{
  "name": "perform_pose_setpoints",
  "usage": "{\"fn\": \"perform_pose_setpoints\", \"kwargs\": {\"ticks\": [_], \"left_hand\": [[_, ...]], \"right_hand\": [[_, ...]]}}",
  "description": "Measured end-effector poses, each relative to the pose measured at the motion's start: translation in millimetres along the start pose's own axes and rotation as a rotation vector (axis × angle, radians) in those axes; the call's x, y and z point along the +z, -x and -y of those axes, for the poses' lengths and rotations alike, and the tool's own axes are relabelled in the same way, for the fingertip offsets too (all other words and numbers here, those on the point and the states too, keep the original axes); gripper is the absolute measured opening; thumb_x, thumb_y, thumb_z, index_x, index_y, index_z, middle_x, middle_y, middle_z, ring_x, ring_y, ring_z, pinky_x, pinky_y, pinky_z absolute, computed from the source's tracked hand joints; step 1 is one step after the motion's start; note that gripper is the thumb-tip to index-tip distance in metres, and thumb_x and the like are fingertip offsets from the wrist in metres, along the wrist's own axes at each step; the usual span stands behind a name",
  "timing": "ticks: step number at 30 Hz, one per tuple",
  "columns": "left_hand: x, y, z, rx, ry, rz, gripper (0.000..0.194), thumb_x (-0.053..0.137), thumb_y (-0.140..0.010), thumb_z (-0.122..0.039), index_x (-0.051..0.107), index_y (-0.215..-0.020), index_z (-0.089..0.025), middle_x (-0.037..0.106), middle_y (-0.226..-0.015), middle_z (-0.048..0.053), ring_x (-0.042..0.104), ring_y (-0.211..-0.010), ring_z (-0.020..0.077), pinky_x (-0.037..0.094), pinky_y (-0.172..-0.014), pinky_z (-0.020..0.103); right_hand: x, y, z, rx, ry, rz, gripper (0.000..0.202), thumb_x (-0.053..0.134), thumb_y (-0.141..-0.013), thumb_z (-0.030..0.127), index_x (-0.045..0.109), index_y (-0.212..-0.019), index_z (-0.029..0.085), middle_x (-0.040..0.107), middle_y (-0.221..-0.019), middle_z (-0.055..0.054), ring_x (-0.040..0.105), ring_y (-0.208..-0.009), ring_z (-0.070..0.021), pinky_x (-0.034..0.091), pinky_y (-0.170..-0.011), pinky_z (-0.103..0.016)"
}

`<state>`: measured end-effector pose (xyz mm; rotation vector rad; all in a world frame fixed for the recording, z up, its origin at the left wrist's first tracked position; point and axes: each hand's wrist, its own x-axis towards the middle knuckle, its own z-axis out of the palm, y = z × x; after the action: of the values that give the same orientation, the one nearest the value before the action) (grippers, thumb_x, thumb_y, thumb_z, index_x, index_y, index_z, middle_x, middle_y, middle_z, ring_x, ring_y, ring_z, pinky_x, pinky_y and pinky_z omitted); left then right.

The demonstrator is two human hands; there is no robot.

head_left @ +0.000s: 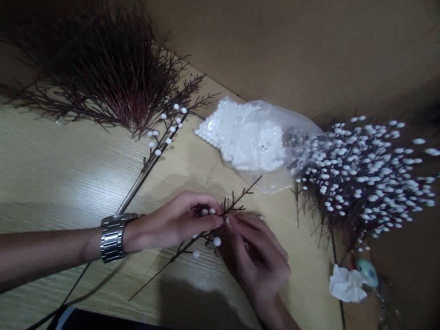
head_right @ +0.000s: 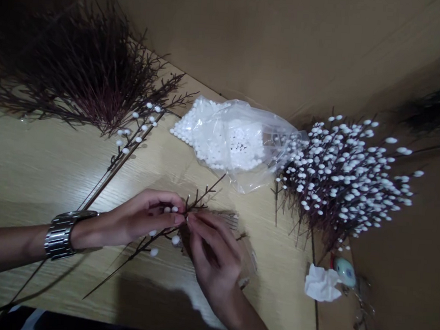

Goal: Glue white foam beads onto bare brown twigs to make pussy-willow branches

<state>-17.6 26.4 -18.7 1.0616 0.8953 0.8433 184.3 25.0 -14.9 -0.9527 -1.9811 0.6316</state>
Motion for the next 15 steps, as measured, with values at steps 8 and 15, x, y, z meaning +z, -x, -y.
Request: {"fn": "perform_pose_setpoints", "kwargs": {"ticks": [8,15], "left_hand": [[-1.8,0.4,-0.9,-0.019,-0.020,0.017,0.017,0.063,-0.094,-0.035,0.067,-0.091,-0.019,0.058,-0.075,-0.004,0.048,-0.067,0.0120,0.033,-0.059,0.024],[0.5,1.2,-1.6,-0.009,-0.003,0.020,0.020,0.063,-0.093,-0.037,0.067,-0.093,-0.018,0.058,-0.078,-0.002,0.050,-0.071,0.0135,0.035,-0.062,0.025]], "right_hand": [[-1.3,-1.5,-2.1,-0.010,-0.013,0.020,0.044,0.064,-0.085,0.001,0.070,-0.118,0.031,0.071,-0.110,-0.005,0.070,-0.098,-0.0203,0.061,-0.082,-0.038],[-4.9,-0.9,2.8,0.001,0.018,0.026,0.035,0.064,-0.088,0.007,0.072,-0.114,0.028,0.073,-0.110,-0.006,0.071,-0.099,-0.0210,0.061,-0.083,-0.038]]}}
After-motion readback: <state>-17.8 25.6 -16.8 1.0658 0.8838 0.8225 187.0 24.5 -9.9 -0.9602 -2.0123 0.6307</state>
